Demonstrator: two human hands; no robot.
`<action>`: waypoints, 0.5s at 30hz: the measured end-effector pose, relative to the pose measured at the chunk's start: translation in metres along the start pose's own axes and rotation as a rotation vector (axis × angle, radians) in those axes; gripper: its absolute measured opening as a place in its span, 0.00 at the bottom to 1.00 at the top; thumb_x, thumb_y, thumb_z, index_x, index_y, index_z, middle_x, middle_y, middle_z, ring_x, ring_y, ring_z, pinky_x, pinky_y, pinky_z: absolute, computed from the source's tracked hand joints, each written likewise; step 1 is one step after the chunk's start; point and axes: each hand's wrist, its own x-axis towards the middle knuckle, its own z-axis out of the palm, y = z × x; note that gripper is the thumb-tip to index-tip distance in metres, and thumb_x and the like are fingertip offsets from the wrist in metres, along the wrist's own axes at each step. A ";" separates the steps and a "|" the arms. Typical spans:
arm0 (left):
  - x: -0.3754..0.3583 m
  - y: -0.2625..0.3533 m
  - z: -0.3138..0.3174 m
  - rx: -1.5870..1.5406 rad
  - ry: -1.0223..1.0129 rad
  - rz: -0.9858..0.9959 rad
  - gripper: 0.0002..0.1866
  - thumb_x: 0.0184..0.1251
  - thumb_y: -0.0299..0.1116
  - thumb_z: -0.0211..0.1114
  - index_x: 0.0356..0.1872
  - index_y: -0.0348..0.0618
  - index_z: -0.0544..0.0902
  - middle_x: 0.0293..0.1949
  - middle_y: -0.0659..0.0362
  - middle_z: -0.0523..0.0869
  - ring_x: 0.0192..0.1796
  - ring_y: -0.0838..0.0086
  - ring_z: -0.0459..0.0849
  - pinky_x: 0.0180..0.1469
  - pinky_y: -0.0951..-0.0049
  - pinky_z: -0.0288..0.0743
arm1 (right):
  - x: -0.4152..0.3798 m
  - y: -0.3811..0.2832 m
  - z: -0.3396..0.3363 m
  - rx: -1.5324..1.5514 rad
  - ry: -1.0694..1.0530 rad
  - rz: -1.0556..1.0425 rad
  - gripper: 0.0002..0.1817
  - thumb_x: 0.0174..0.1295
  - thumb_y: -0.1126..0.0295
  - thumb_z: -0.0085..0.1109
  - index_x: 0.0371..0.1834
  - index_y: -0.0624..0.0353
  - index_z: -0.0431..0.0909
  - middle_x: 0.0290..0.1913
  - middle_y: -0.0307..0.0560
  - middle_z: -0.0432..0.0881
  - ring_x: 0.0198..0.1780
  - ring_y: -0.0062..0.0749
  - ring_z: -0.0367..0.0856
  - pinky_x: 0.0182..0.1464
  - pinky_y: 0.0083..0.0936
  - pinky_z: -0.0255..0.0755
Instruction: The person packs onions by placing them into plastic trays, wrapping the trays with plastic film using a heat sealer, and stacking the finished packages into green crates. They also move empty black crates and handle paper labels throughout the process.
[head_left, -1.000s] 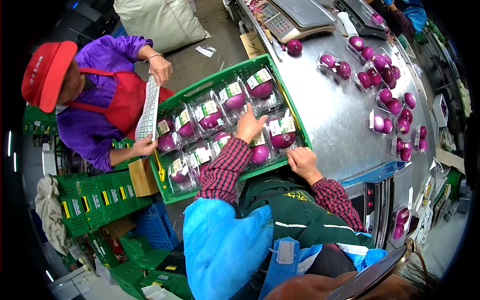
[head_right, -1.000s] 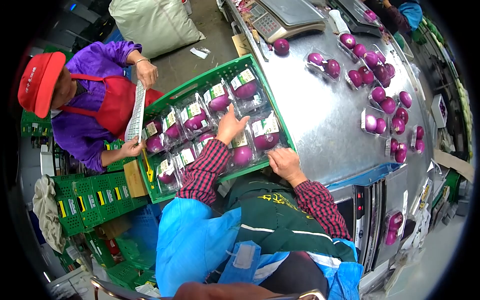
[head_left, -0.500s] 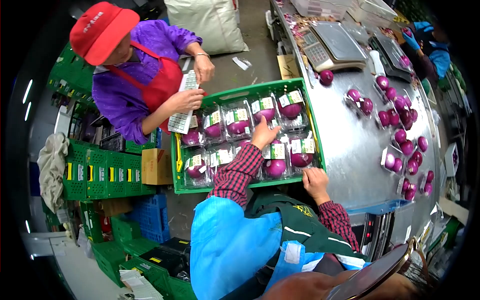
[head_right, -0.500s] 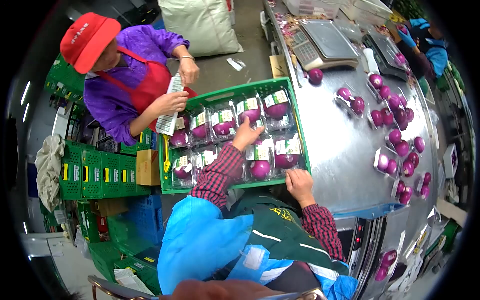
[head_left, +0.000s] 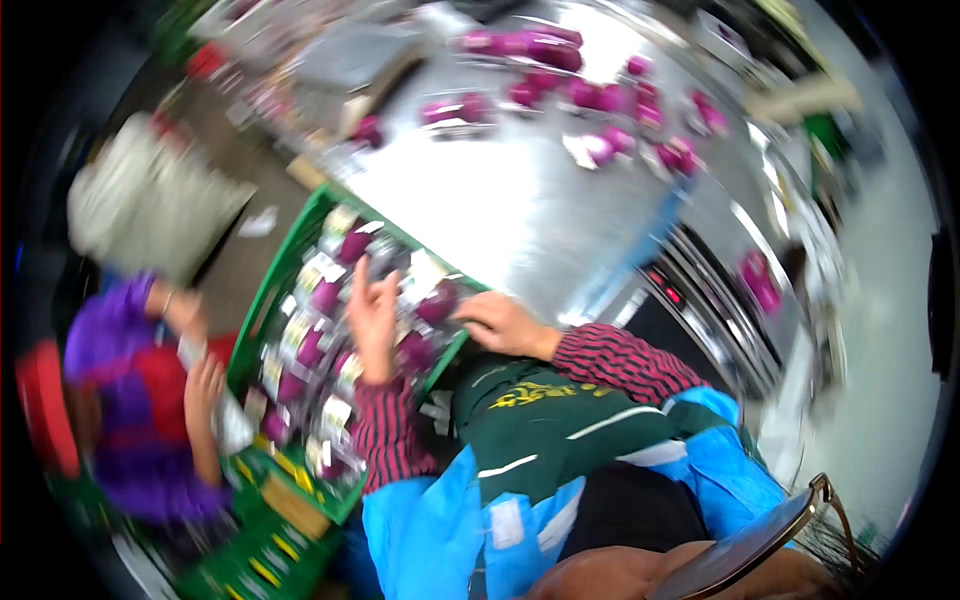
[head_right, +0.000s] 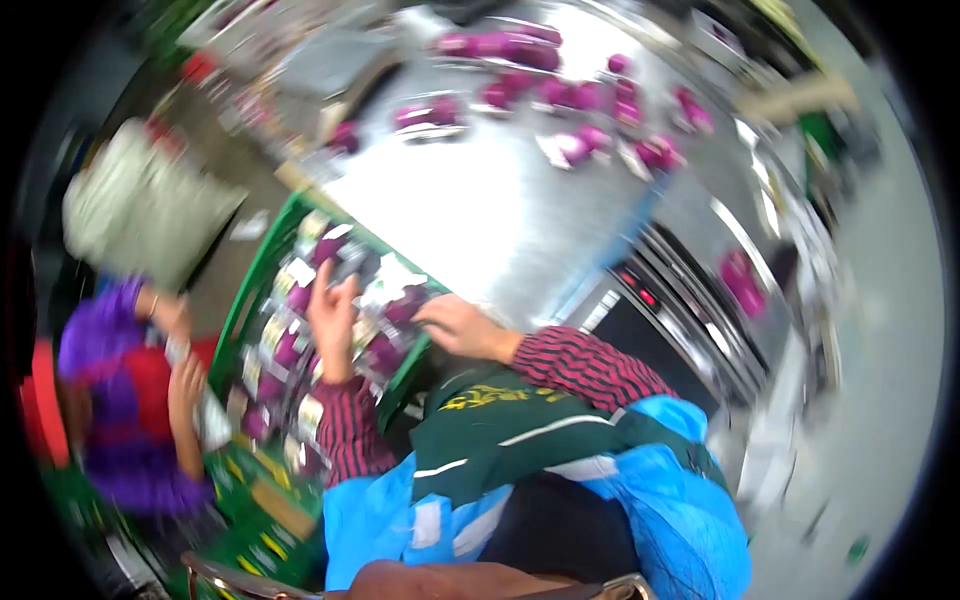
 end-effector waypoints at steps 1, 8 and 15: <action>-0.001 0.005 0.014 -0.101 -0.074 0.025 0.26 0.66 0.28 0.61 0.64 0.35 0.67 0.25 0.66 0.79 0.25 0.88 0.70 0.28 0.86 0.64 | -0.009 0.000 -0.006 0.039 0.007 0.054 0.10 0.56 0.74 0.55 0.42 0.57 0.78 0.40 0.48 0.79 0.46 0.44 0.76 0.52 0.36 0.70; -0.019 0.035 0.154 -0.022 -0.721 -0.035 0.10 0.67 0.32 0.60 0.40 0.35 0.82 0.24 0.63 0.81 0.22 0.86 0.71 0.24 0.85 0.62 | -0.102 -0.037 -0.102 0.041 0.176 0.388 0.09 0.59 0.71 0.54 0.42 0.57 0.80 0.36 0.49 0.82 0.37 0.40 0.82 0.41 0.31 0.76; -0.082 0.084 0.313 -0.047 -1.086 0.152 0.16 0.68 0.35 0.59 0.48 0.31 0.78 0.33 0.58 0.83 0.31 0.82 0.78 0.32 0.83 0.72 | -0.273 -0.078 -0.249 -0.112 1.193 0.866 0.10 0.63 0.75 0.52 0.46 0.62 0.78 0.32 0.43 0.82 0.28 0.19 0.77 0.33 0.18 0.73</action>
